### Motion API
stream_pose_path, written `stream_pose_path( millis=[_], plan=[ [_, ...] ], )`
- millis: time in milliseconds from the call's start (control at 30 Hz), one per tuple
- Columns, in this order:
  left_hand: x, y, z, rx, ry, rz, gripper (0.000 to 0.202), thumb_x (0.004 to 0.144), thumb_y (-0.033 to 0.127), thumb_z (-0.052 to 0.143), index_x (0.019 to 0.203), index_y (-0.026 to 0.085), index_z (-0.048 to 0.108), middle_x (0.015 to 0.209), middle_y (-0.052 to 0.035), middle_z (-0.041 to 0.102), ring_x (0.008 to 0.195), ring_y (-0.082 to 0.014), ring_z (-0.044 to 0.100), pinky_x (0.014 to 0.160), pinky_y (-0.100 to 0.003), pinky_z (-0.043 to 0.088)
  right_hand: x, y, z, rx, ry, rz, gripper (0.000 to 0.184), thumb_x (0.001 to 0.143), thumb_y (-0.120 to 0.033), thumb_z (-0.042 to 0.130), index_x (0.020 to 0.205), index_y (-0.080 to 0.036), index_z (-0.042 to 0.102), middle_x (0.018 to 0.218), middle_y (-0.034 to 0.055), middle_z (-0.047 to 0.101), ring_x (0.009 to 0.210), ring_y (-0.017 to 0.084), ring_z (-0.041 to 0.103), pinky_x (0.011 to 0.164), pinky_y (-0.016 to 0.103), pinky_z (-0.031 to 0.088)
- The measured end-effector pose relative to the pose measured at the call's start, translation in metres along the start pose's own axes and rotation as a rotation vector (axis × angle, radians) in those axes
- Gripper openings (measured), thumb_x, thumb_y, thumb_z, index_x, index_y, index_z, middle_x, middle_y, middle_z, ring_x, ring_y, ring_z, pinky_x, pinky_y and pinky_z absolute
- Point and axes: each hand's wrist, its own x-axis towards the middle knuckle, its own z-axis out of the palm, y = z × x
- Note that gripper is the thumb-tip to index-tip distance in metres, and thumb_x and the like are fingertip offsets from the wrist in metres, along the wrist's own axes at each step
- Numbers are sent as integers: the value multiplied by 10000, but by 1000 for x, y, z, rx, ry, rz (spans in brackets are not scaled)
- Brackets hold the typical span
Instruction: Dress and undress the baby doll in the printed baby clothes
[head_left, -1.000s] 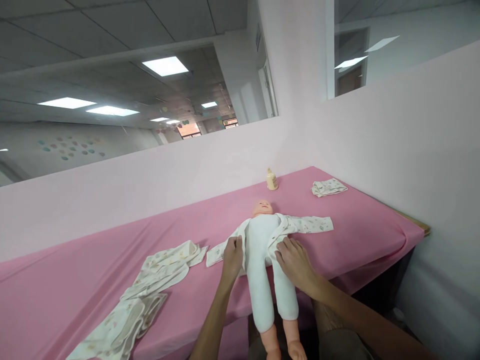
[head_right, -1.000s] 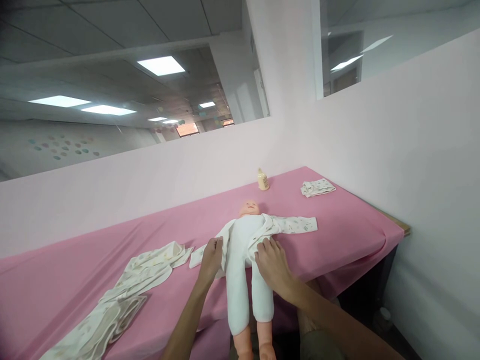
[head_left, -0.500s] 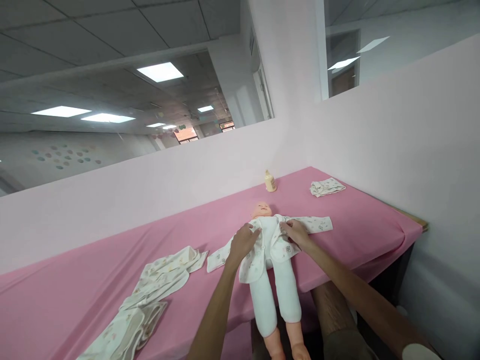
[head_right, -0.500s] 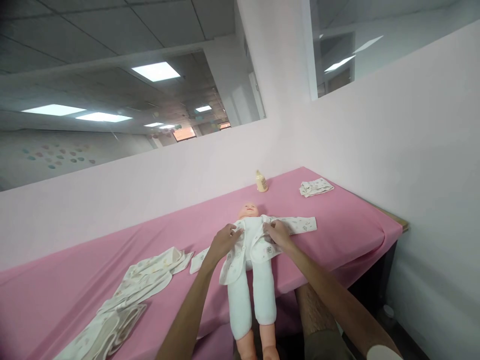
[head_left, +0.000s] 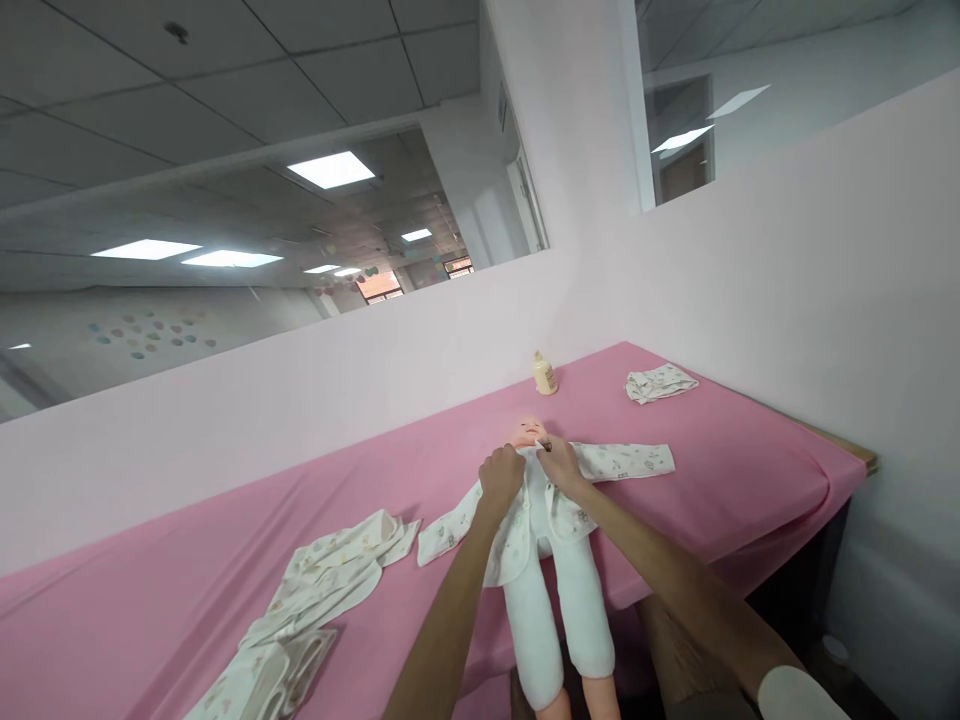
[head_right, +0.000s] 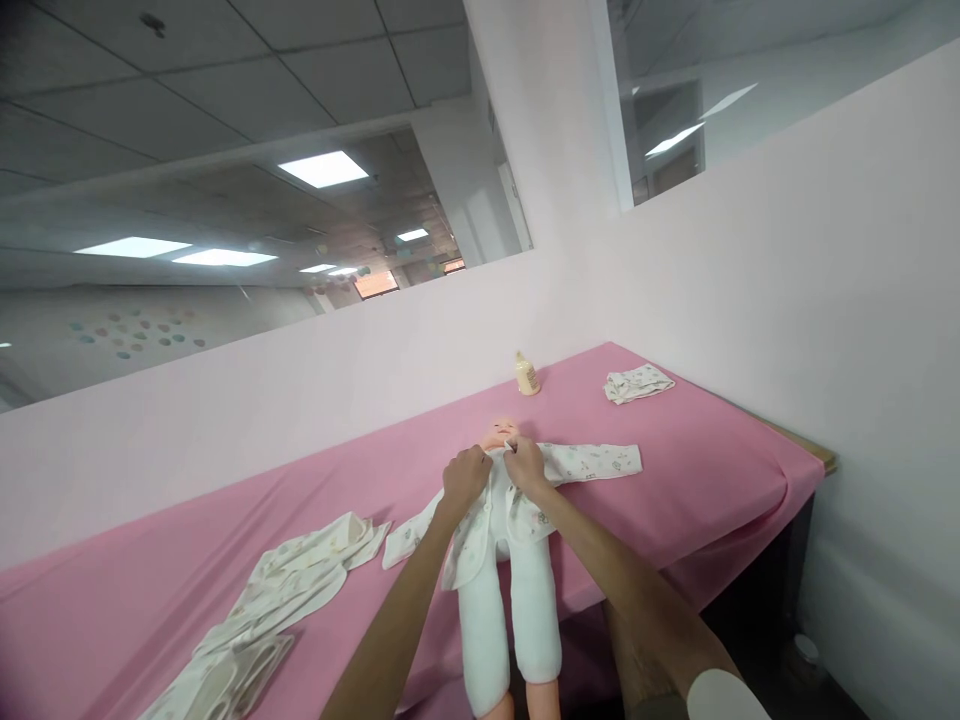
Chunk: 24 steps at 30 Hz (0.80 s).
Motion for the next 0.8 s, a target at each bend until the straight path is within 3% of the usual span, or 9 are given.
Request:
stream_pose_path(
  millis=[200, 467, 667, 800],
  plan=[
    [5, -12, 11, -84, 79, 36, 289, 941, 170, 320, 988, 136, 603, 1028, -136, 687, 980, -265, 639, 759, -319, 398, -2, -3, 0, -87, 27, 2, 192, 733, -123, 440, 674, -193, 608, 768, 35, 654, 786, 197, 577, 721, 286, 400],
    [9, -21, 22, -244, 126, 4, 283, 932, 188, 357, 1063, 145, 604, 1014, -122, 704, 1000, -248, 629, 771, -302, 389, 1, -3, -1, -15, 49, 42, 227, 776, -203, 460, 782, -193, 687, 795, 24, 714, 745, 187, 619, 680, 268, 419],
    [11, -34, 17, -392, 58, 12, 177, 825, 175, 463, 772, 184, 631, 821, -47, 712, 804, -190, 636, 675, -259, 387, 1, 3, -2, 50, 69, 89, 228, 764, -283, 486, 771, -188, 693, 778, 23, 721, 741, 195, 629, 686, 275, 443],
    [7, -36, 14, -474, 77, -6, 185, 830, 205, 448, 717, 190, 594, 761, -30, 693, 744, -171, 627, 655, -250, 399, -2, 9, -3, 84, 78, 90, 228, 763, -309, 486, 764, -191, 682, 780, 24, 714, 737, 194, 618, 691, 278, 448]
  ],
)
